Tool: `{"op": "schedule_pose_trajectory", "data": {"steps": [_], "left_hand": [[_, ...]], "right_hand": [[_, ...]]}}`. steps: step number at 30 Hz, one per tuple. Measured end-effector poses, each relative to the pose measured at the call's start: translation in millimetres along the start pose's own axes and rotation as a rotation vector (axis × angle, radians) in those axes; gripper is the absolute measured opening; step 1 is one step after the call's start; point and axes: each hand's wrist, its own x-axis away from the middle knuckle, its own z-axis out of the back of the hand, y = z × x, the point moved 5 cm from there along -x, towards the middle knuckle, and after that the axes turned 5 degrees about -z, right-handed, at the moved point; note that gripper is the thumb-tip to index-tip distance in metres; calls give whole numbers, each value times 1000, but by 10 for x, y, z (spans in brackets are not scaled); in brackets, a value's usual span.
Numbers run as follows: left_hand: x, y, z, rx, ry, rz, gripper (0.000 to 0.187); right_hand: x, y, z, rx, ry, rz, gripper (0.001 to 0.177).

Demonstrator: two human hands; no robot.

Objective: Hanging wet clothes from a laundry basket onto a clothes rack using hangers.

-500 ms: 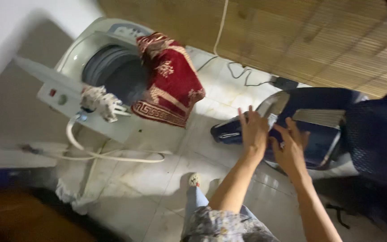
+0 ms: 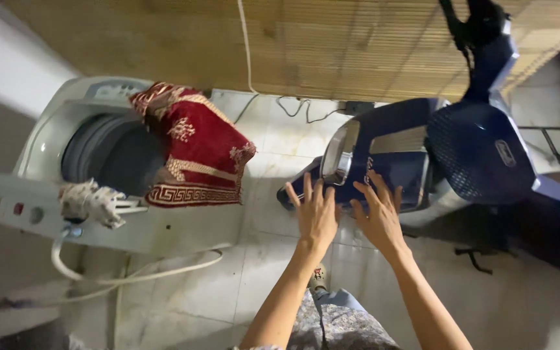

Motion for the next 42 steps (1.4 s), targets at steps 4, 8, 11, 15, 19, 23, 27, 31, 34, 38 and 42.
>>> {"op": "schedule_pose_trajectory", "data": {"steps": [4, 8, 11, 15, 19, 23, 27, 31, 34, 38, 42], "left_hand": [[284, 57, 76, 35, -43, -53, 41], [532, 96, -35, 100, -79, -114, 41], [629, 143, -102, 83, -174, -152, 40], [707, 273, -151, 30, -264, -218, 43], [687, 536, -194, 20, -331, -260, 51], [624, 987, -98, -44, -437, -347, 52], [613, 1516, -164, -83, -469, -459, 56], [653, 2069, -405, -46, -438, -519, 58], [672, 2559, -545, -69, -493, -534, 59], [776, 3184, -767, -2, -483, -602, 54], [875, 3766, -896, 93, -455, -633, 52]], "right_hand": [[227, 14, 40, 7, 46, -34, 46], [501, 111, 51, 24, 69, -131, 47], [735, 231, 67, 49, 99, -206, 48], [1036, 362, 204, 77, 147, -292, 44], [1295, 575, 353, 119, 193, -333, 44], [1472, 762, 648, 95, 234, -446, 43], [1684, 1104, 933, 130, 263, -506, 43], [1900, 1495, 1268, 144, 273, -555, 42], [2085, 1822, 1559, 128, 293, -565, 42], [2371, 2176, 1954, 180, 281, -593, 40], [2651, 2510, 2297, 167, 295, -607, 39]]}}
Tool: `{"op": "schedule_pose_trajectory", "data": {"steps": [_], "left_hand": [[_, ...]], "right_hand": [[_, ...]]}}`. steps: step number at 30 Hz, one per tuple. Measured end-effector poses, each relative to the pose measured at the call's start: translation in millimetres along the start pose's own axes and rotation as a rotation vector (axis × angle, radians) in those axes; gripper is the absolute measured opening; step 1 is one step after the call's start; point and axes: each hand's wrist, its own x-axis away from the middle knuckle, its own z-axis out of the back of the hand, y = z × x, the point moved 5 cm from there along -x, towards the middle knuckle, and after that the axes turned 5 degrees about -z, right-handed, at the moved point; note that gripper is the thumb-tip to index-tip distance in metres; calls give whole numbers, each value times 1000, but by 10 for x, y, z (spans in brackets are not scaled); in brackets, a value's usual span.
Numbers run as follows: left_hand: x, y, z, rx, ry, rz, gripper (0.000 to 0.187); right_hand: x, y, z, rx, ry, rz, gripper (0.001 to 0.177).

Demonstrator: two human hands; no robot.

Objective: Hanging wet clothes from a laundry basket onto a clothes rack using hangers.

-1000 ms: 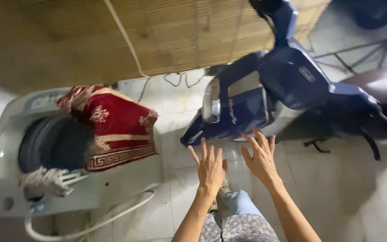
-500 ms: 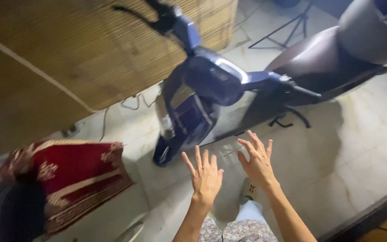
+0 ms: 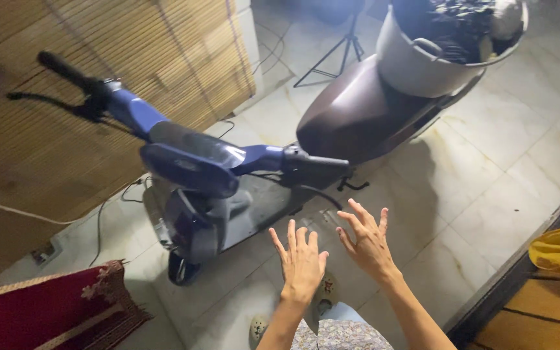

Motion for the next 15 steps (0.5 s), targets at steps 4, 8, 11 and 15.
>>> {"op": "schedule_pose_trajectory", "data": {"steps": [4, 8, 11, 15], "left_hand": [[-261, 390, -62, -19, 19, -46, 49], [-469, 666, -155, -14, -1, -98, 48], [-633, 820, -212, -43, -14, -143, 48], [-892, 1023, -207, -70, 4, -218, 49]], "right_hand": [[-74, 330, 276, 5, -2, -69, 38], [-92, 623, 430, -30, 31, -89, 40], [-111, 841, 449, -32, 54, -116, 41], [-164, 1006, 598, -37, 81, -176, 41]]}}
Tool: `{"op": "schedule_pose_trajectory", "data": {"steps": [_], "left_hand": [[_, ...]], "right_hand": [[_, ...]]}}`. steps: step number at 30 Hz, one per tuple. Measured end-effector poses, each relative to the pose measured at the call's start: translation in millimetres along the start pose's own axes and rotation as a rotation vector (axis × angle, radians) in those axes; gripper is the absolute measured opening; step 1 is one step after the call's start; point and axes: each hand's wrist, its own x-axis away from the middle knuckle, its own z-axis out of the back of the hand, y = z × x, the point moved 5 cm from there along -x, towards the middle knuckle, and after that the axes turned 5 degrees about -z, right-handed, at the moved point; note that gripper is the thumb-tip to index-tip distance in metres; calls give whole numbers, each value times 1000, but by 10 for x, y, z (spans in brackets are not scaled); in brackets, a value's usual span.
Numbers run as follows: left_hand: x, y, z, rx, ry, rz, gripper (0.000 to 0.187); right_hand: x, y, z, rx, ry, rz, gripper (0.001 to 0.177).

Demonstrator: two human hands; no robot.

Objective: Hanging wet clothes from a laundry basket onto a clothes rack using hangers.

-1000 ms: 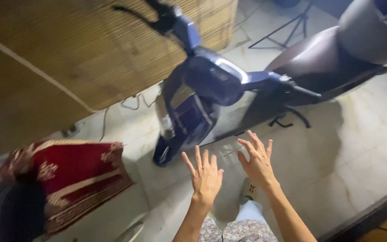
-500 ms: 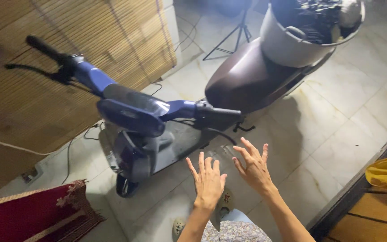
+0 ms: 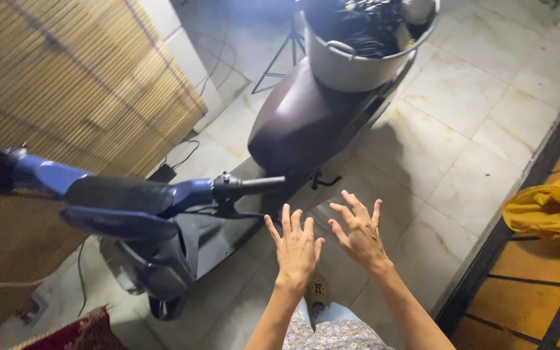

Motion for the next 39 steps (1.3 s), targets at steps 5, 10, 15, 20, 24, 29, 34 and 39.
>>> {"op": "schedule_pose_trajectory", "data": {"steps": [5, 10, 15, 20, 24, 29, 34, 39], "left_hand": [[-481, 92, -100, -18, -32, -57, 53], [-1029, 144, -216, -56, -37, -122, 58], [-1677, 175, -224, -47, -56, -158, 57], [-2326, 130, -125, 10, -34, -171, 54], [-2690, 23, -49, 82, 59, -171, 54], [-3029, -36, 25, 126, 91, -126, 52], [-3274, -25, 99, 164, 128, -87, 48], [-3494, 0, 154, 201, 239, -80, 45]], "right_hand": [[-231, 207, 177, 24, 62, -47, 40], [-622, 509, 248, 66, 134, -47, 41], [-1164, 645, 499, 75, 182, -84, 43], [-1748, 898, 528, 106, 220, -61, 44], [-2118, 856, 683, 71, 244, -91, 47], [-2522, 870, 835, 40, 218, -111, 48], [-2942, 1011, 902, 48, 227, -75, 47], [-3382, 1124, 1008, -22, 198, -51, 44]]}}
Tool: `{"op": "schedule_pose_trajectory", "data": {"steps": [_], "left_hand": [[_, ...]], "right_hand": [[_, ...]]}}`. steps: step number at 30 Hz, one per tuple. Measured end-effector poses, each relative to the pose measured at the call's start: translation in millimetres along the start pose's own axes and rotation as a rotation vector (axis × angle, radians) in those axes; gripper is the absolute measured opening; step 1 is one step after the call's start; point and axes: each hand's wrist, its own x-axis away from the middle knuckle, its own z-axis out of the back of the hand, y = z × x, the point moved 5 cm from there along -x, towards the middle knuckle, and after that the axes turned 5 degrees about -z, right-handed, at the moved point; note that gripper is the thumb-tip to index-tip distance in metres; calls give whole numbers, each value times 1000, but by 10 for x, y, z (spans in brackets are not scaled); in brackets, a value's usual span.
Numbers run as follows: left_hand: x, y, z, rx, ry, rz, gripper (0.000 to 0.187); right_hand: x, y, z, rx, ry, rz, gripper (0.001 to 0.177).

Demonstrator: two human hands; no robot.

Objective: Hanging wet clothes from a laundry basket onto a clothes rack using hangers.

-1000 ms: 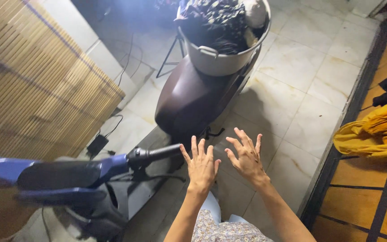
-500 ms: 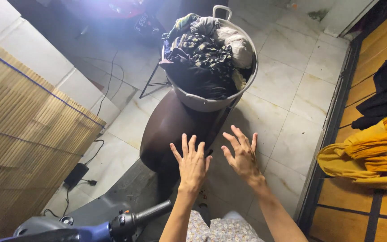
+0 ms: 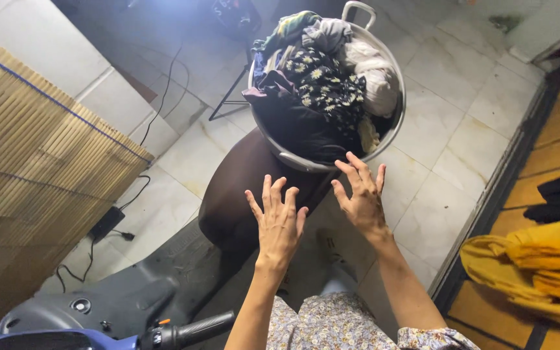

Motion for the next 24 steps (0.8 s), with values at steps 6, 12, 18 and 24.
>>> {"op": "schedule_pose_trajectory", "data": {"steps": [6, 12, 18, 24], "left_hand": [[-380, 161, -14, -10, 170, 67, 47], [-718, 469, -90, -97, 210, 175, 48], [-810, 605, -346, -197, 143, 278, 47], [-756, 697, -352, -210, 173, 343, 46]], "right_hand": [[-534, 253, 104, -11, -27, 153, 43], [-999, 465, 262, -18, -51, 302, 43], [-1321, 670, 231, -61, -113, 351, 58], [-1486, 281, 291, 45, -23, 564, 69]]}}
